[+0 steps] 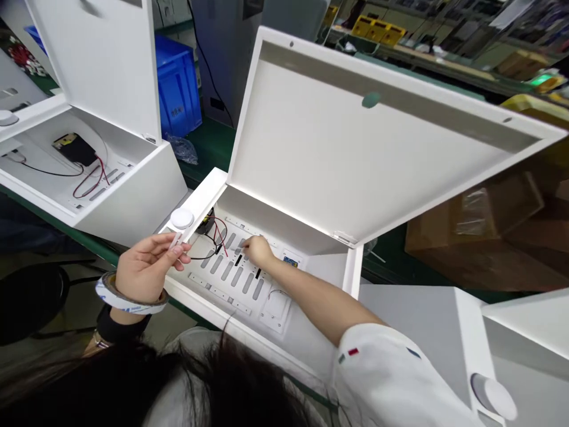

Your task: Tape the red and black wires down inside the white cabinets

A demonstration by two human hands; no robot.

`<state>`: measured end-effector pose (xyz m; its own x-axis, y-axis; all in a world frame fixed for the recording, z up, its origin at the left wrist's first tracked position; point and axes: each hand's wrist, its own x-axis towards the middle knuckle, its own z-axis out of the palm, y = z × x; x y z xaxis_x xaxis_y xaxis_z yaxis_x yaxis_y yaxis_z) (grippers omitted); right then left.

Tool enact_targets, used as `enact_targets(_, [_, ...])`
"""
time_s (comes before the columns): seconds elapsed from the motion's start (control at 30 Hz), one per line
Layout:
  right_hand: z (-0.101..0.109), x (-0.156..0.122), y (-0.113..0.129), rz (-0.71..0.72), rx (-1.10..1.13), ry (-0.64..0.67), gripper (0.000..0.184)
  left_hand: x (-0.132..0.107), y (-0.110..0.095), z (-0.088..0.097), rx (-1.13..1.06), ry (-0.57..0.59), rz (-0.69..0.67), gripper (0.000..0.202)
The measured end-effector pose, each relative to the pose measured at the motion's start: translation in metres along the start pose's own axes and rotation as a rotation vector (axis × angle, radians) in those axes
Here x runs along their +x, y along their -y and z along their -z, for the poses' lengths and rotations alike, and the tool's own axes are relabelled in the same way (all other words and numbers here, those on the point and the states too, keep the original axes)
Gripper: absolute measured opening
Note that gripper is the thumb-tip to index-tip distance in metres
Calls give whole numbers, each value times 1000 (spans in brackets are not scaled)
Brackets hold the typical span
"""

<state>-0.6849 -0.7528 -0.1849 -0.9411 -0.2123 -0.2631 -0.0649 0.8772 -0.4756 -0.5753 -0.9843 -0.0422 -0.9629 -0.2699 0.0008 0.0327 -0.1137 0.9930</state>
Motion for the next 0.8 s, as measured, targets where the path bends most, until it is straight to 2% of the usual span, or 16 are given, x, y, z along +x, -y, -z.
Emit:
enact_targets(0.1, [-46,16,2,75,85,-35,26,2,1,0,-10,-58,-18,25])
enact_targets(0.23, [-75,25,13,175,26,-59,30,6,3,6,-40,-57,0,23])
enact_targets(0.47, [-78,23,14,288,-170,45,28,-4,9,11,24,-52,-23,18])
enact_targets(0.63, [-79,20,26,273,-354,97,26,-6,9,8,79,-15,-30,17])
enact_targets(0.8, [-83,20,33,274,-405,90,26,-5,7,10,79,-5,-28,18])
